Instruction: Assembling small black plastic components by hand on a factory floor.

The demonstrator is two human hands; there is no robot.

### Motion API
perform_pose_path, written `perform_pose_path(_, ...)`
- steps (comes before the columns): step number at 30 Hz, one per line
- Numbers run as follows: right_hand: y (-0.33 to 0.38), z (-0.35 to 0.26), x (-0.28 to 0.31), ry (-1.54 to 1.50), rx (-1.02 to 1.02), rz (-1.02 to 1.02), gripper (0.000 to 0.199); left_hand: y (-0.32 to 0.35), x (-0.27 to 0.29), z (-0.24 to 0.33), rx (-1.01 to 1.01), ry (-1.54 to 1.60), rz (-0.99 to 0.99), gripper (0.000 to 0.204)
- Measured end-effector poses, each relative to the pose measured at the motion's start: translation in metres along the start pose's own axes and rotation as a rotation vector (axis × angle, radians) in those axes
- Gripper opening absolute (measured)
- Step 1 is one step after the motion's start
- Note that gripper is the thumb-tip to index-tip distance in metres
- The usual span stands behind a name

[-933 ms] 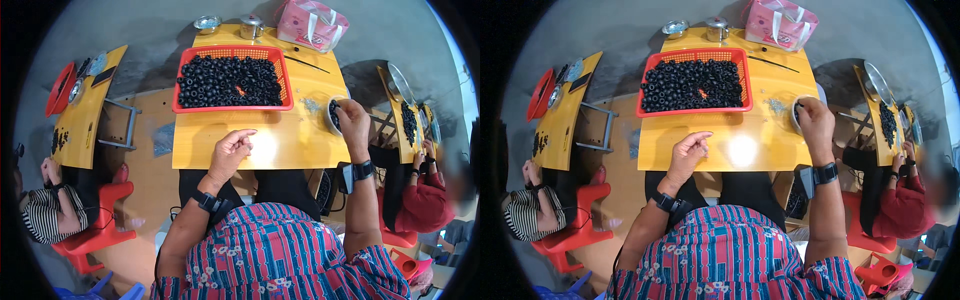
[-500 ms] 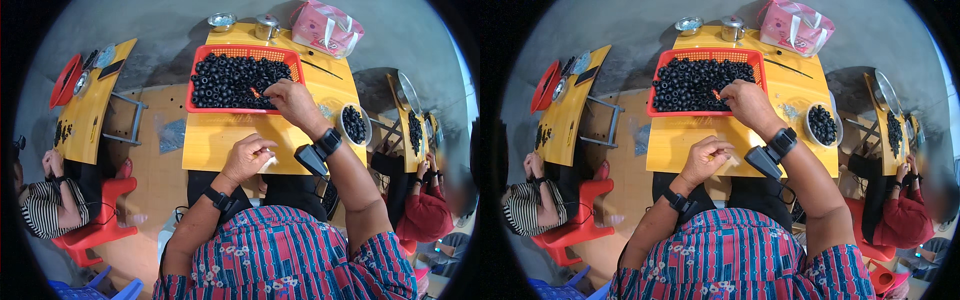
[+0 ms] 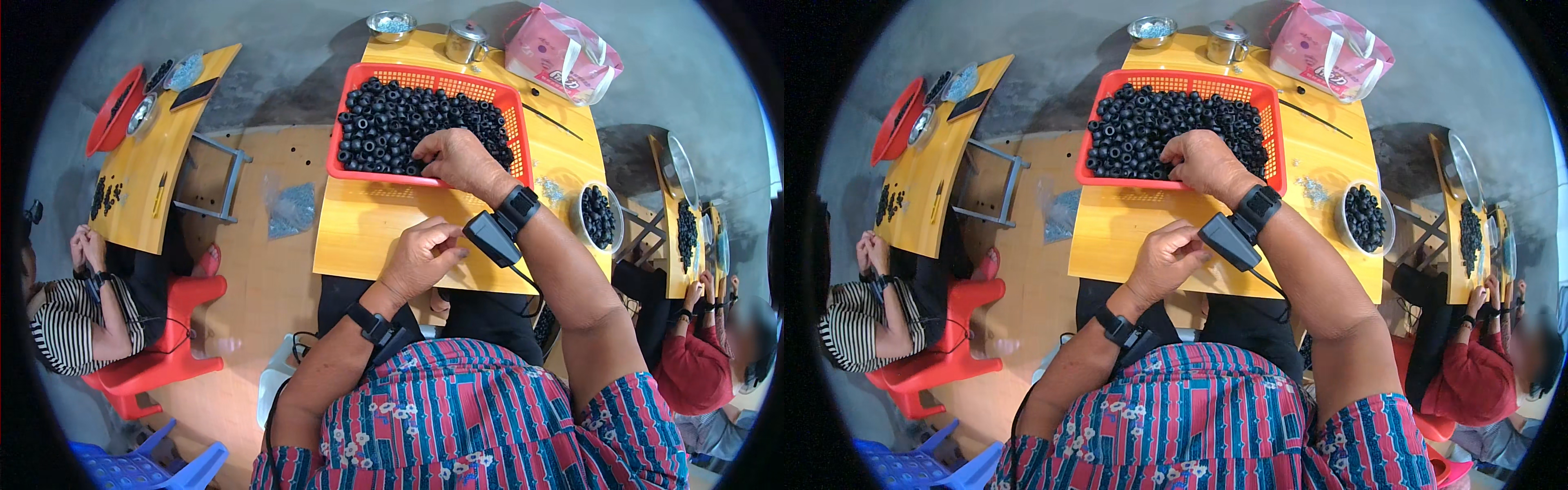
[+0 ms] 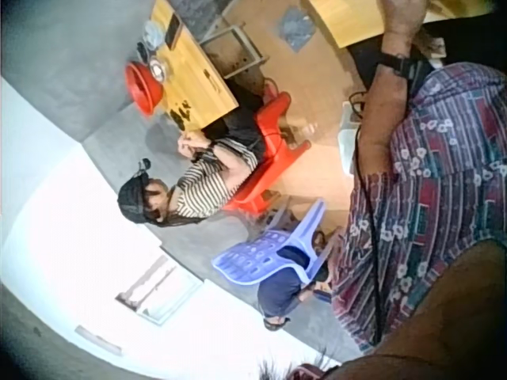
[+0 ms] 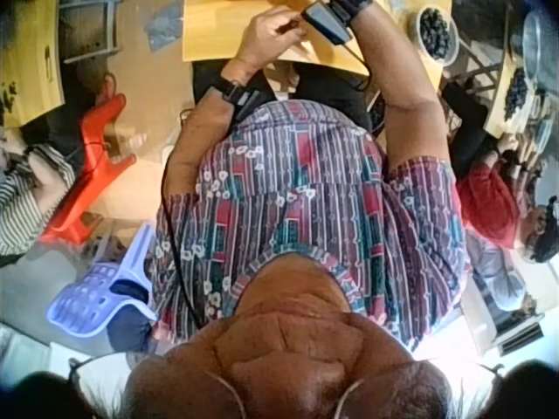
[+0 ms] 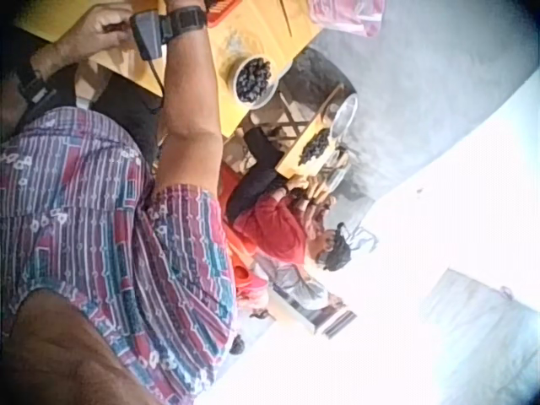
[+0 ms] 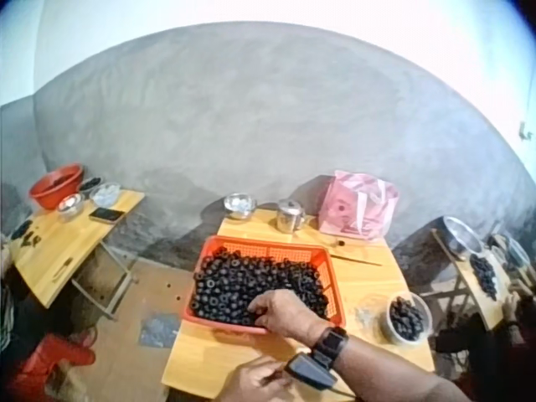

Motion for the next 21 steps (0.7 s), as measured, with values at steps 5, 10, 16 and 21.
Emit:
perform_pose_path(5, -0.008, 0.003, -0.002, 0.054, 0.028, -0.017, 0.027, -0.001, 0.002, 0.0, 0.003, -0.049, 0.003, 0.018)
perform_pose_path(10, -0.008, 0.001, -0.002, 0.076, 0.024, -0.031, 0.022, -0.002, 0.002, 0.001, 0.016, -0.03, 0.021, 0.016)
perform_pose_path(16, -0.004, 0.014, 0.003, -0.034, 0.027, 0.03, 0.017, -0.002, 0.004, 0.003, 0.038, 0.006, 0.015, 0.019)
perform_pose_path(21, 0.002, 0.014, 0.006, -0.062, 0.004, 0.014, 0.02, -0.002, 0.004, 0.005, 0.02, 0.018, 0.022, 0.017)
Point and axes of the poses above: each hand's wrist, its own y-axis away from the middle knuckle, its own x-axis out of the back of the hand, z = x × y, the point moved 5 cm from there along -y, towards the middle knuckle, and after that the axes turned 10 degrees about -y, right-handed, at the moved point
